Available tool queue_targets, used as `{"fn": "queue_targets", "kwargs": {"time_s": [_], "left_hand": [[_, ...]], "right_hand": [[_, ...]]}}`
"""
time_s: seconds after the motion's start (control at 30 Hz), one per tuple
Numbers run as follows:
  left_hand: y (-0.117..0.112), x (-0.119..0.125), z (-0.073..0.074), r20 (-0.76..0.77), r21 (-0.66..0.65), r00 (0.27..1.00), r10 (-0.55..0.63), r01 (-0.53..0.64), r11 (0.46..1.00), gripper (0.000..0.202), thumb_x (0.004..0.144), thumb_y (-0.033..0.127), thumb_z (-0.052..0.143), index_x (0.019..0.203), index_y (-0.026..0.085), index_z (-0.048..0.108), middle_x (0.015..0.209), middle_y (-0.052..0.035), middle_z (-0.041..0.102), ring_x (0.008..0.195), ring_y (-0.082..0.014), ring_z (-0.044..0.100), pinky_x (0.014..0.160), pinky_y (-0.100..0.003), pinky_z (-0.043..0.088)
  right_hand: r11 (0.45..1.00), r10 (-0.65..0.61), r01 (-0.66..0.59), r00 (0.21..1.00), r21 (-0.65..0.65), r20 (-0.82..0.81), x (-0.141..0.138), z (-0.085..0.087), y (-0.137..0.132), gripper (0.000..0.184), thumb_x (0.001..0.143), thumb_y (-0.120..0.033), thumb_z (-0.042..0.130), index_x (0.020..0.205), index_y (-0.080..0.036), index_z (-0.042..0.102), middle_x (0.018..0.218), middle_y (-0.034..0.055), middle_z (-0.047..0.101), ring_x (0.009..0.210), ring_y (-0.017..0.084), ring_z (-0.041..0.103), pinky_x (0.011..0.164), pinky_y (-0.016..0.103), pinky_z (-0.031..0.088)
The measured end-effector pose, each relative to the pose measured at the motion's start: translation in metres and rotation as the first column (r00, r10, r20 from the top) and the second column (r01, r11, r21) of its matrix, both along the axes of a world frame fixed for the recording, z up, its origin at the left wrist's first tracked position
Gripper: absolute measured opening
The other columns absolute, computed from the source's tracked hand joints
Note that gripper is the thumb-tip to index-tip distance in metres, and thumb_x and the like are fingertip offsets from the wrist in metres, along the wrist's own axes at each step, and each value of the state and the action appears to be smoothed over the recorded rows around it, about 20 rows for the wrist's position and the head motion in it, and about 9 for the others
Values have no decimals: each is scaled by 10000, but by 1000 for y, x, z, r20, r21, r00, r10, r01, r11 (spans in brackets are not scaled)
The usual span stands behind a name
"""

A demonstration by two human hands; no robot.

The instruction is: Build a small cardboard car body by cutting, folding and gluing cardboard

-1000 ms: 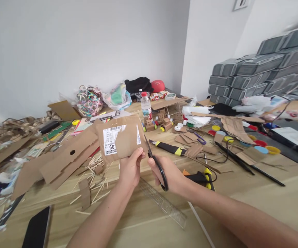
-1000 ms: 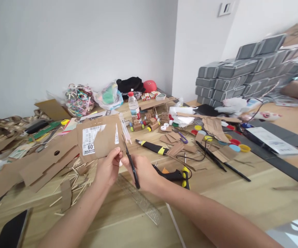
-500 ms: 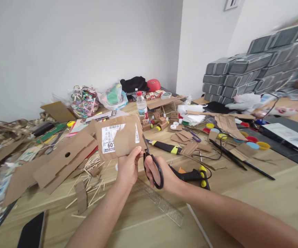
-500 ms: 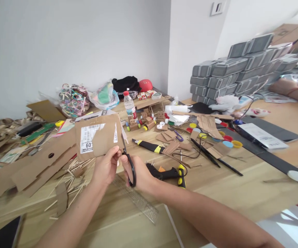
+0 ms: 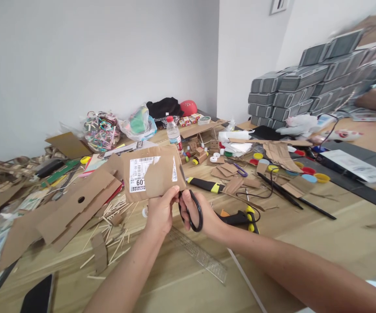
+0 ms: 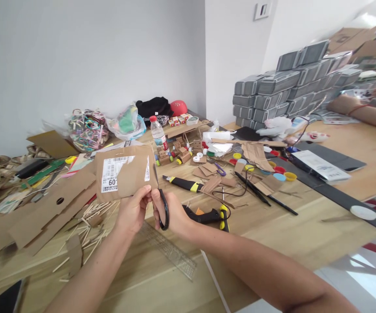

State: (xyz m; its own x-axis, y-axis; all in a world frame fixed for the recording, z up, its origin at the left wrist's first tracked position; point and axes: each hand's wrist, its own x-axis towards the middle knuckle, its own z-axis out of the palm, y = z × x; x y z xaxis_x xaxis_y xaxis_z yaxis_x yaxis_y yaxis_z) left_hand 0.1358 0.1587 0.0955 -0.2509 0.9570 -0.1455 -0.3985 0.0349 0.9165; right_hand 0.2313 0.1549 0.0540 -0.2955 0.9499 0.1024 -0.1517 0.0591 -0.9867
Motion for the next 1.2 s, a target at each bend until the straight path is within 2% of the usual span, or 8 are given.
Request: {"fn": "queue_targets", "kwargs": {"time_s": [0.17,0.37,0.47,0.57,0.7,0.77,0.9,1.2], "left_hand": [[0,-2,-4,-41,-17,999,2,-3,1000,352,400,276,849,444,194,510,426,72,484,427,-70,438,433,-221,351],[1,0,-1,-36,-28,999,-7,6,1000,319,357,269,835,440,184,538,428,67,503,439,-71,440,444,-226,348],[1,-1,-2,-33,-21,999,-18,18,1000,324,369,256,843,453,181,539,436,67,500,441,-73,461,445,-225,362],[2,-5,-7,-51,-24,994,-101,100,995,381,401,287,880,465,183,519,445,63,489,436,-91,493,429,-228,387],[2,-6,-11,-71,-36,975,-210,208,977,387,425,320,891,466,182,531,452,53,482,417,-107,471,365,-240,353],[2,-4,-11,-68,-39,977,-203,201,979,394,420,329,884,461,190,517,445,59,462,413,-106,451,357,-240,336],[2,0,-7,-67,-29,991,-116,114,993,394,385,290,866,477,195,495,437,84,434,436,-77,439,422,-215,317],[-1,1,3,-76,-51,994,-84,81,995,303,358,264,794,463,187,521,420,90,449,422,-38,360,440,-211,248]], "right_hand": [[1000,-25,25,1000,-8,0,2,2,3,788,725,-1017,326,593,-247,423,435,-70,414,311,91,431,332,224,355],[999,-53,52,998,-11,-22,-4,-1,1,782,692,-1036,335,550,-268,353,414,-79,360,283,83,385,302,231,331],[999,-50,49,998,-21,-35,-3,2,0,773,689,-1036,339,563,-273,351,419,-81,366,285,83,367,304,238,341],[998,-46,45,998,-36,-36,2,10,2,779,704,-1026,328,568,-262,392,412,-71,390,306,95,412,338,237,368],[997,-58,57,998,-50,-23,8,16,8,807,688,-1032,325,534,-247,433,396,-41,435,322,109,467,371,241,382],[996,-72,71,997,-53,-17,8,15,9,812,675,-1037,332,517,-247,427,391,-42,423,313,108,462,359,237,357],[995,-86,85,996,-56,-13,5,13,7,806,656,-1042,354,469,-258,370,377,-59,355,285,94,417,330,231,309],[993,-106,106,994,-44,-6,10,21,11,787,658,-1031,379,487,-262,374,378,-42,402,304,103,442,343,241,360]]}}
